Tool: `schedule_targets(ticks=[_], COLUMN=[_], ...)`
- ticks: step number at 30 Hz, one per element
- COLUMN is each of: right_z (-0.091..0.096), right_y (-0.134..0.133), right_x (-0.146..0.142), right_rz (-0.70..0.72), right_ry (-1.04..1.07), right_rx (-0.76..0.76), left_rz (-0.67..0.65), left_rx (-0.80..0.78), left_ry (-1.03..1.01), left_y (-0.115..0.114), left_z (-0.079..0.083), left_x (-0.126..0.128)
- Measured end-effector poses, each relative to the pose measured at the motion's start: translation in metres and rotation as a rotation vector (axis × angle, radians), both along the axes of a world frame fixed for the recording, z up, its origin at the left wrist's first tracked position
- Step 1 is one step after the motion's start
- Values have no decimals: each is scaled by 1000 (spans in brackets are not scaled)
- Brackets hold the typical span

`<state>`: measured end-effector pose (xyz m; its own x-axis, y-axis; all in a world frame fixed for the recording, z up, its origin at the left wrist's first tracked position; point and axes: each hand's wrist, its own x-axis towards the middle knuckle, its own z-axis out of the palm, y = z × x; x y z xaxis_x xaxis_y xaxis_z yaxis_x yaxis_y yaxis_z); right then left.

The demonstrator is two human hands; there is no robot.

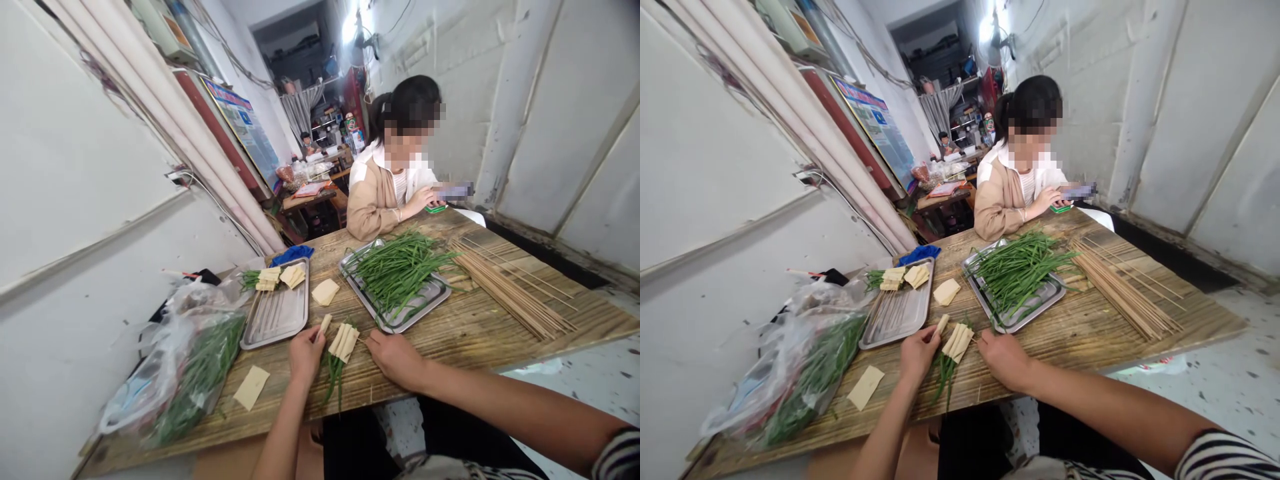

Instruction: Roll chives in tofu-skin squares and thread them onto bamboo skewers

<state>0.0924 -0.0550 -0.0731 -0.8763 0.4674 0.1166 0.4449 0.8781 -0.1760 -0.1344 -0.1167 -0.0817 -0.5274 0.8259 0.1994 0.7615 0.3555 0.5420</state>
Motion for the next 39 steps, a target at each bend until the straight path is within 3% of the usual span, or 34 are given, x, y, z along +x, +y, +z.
schedule_targets(ticks=[10,39], right_z=[5,0], right_y=[0,2], right_x=[3,5], right_rz=[13,13], right_ry=[-23,11], right_rx=[-45,-39], left_rz=[-145,-229], left_rx=[-51,-75], left_ry=[53,127], left_y=[2,4], left_z=[6,8], left_x=[-4,-9])
